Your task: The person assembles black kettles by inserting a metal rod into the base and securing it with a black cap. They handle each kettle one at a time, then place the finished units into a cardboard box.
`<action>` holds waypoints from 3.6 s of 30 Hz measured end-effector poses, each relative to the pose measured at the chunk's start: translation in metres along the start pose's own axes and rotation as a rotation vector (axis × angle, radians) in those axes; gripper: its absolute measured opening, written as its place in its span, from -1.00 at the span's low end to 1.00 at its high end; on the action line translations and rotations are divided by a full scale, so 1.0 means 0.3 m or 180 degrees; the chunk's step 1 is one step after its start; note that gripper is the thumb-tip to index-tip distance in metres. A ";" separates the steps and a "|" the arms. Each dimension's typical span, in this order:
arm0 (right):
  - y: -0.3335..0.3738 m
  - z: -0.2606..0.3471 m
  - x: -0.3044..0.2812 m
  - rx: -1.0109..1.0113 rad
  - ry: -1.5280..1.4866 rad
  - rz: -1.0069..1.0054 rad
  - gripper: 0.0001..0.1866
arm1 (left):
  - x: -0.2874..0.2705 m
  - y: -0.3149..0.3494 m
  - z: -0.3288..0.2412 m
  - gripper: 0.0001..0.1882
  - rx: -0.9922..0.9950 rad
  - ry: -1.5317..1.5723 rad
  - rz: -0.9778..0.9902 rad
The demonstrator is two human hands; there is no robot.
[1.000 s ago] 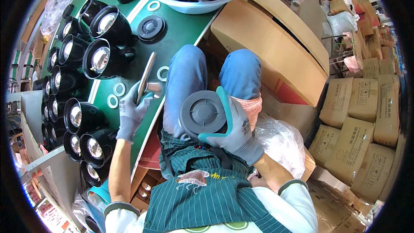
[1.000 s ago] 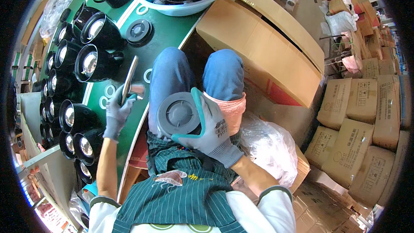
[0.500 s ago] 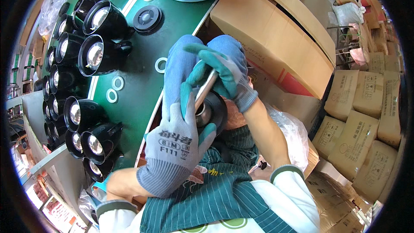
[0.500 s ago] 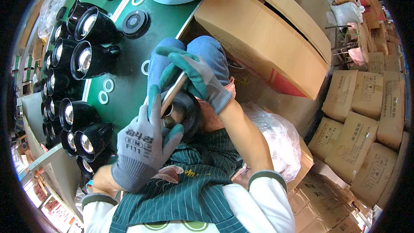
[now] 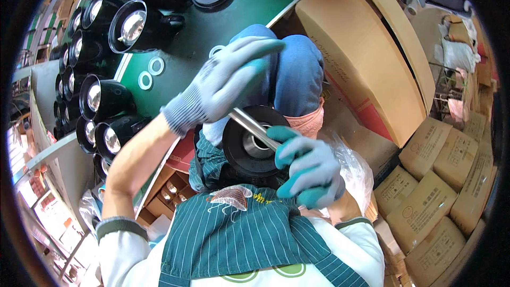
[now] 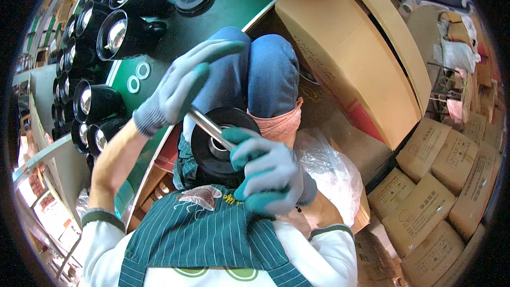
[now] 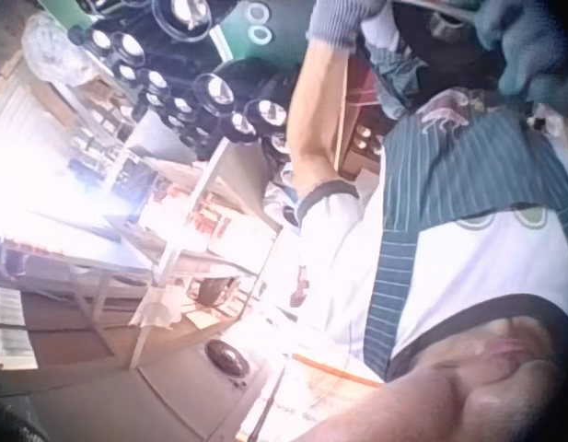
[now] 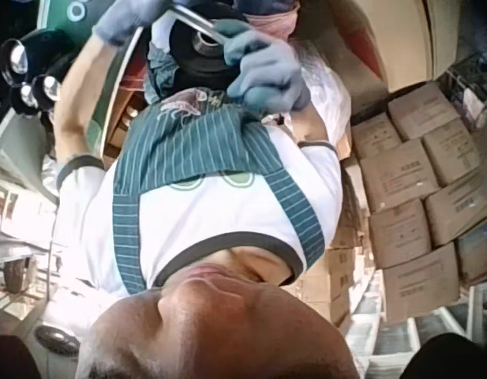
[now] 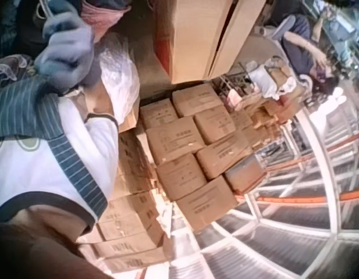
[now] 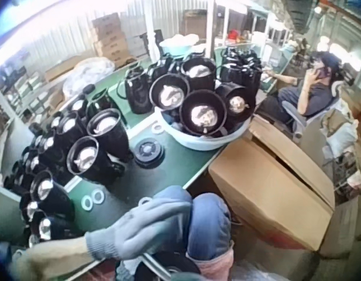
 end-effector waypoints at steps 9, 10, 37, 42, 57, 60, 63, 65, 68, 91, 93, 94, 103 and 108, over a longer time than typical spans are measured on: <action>-0.201 -0.012 0.188 0.0756 0.1689 0.1740 -0.70 | 0.289 -0.219 0.123 -0.59 0.0619 0.0596 0.1165; -0.253 -0.038 0.219 0.0429 0.1839 0.1375 -0.71 | 0.323 -0.249 0.103 -0.62 0.0769 0.0743 0.1224; -0.063 0.094 0.239 0.1141 0.2526 -0.1294 -0.07 | -0.024 0.536 0.502 -0.56 -0.2467 -0.2246 -0.0412; -0.095 0.099 0.093 0.0892 0.0929 -0.3162 -0.12 | -0.103 0.562 0.409 -0.16 -0.2766 -0.2490 -0.0438; -0.576 -0.461 -0.088 0.1298 -0.3348 -0.2096 -0.33 | -0.679 0.361 0.011 -0.30 -0.0043 -0.3024 -0.2060; -0.559 -0.491 -0.066 0.1651 -0.1789 -0.1820 -0.31 | -0.938 0.116 0.183 -0.40 -0.0713 -0.2395 -0.2865; -0.500 -0.483 -0.066 0.2016 -0.2007 -0.1910 -0.27 | -1.229 -0.172 0.428 -0.38 -0.0957 -0.3249 -0.2968; -0.471 -0.477 -0.066 0.2142 -0.1848 -0.1762 -0.25 | -1.411 -0.268 0.683 -0.37 -0.1393 -0.3561 -0.2645; -0.403 -0.466 -0.105 0.2231 -0.1331 -0.1816 -0.26 | -1.486 -0.428 1.028 -0.33 -0.1679 -0.3842 -0.1811; -0.453 -0.419 0.104 0.2382 -0.0900 -0.1118 -0.47 | -1.137 0.351 0.788 -0.49 -0.2327 -0.4485 -0.0559; -0.448 -0.357 0.127 0.2400 -0.0596 -0.1074 -0.50 | -1.134 0.316 0.707 -0.53 -0.2053 -0.4450 -0.0883; -0.457 -0.335 0.137 0.2383 -0.0573 -0.0956 -0.51 | -1.170 0.356 0.622 -0.54 -0.1947 -0.4506 -0.1002; -0.889 -0.145 0.162 -0.0266 0.2708 0.0113 -0.20 | -1.162 0.423 -0.273 -0.57 -0.0461 -0.3865 -0.0507; -0.911 -0.070 0.230 -0.0332 0.2406 0.1686 -0.45 | -0.939 0.468 -0.430 -0.60 0.0372 -0.2829 0.0491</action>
Point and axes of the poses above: each hand's wrist, its own y-axis away from the middle knuckle, its own x-axis out of the palm, z = x × y, the point moved 3 cm from there along -y, towards the middle knuckle, and after that the axes turned 11 degrees about -y, right-handed, at the moved point
